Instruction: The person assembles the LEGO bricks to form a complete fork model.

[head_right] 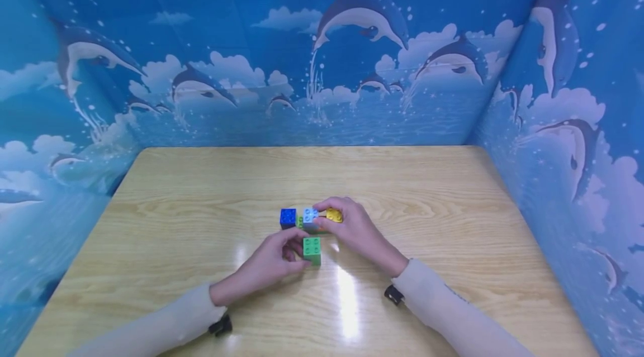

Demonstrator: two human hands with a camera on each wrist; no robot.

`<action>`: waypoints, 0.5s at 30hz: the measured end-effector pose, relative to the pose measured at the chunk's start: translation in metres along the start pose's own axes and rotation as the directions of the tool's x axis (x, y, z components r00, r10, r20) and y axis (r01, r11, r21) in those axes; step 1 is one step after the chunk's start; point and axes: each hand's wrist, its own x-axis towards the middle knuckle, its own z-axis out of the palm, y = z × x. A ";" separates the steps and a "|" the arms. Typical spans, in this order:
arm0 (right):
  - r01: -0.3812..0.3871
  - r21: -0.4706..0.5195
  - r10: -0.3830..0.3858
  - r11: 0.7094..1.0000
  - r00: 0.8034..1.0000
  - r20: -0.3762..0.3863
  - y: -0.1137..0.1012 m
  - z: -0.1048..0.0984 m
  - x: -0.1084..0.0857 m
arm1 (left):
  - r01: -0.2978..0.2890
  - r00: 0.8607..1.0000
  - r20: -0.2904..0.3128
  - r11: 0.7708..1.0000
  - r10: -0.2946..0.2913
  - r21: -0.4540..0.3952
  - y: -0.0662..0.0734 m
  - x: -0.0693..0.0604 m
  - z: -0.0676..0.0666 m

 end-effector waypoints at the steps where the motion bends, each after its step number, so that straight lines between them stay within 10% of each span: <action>1: -0.006 0.005 0.006 1.000 1.000 0.001 0.000 0.000 0.000 | 0.003 1.000 0.001 1.000 -0.003 0.001 0.000 0.000 0.000; 15: -0.020 0.016 0.020 1.000 1.000 0.015 -0.001 -0.001 0.000 | -0.017 1.000 0.007 1.000 0.017 0.020 0.001 -0.002 0.000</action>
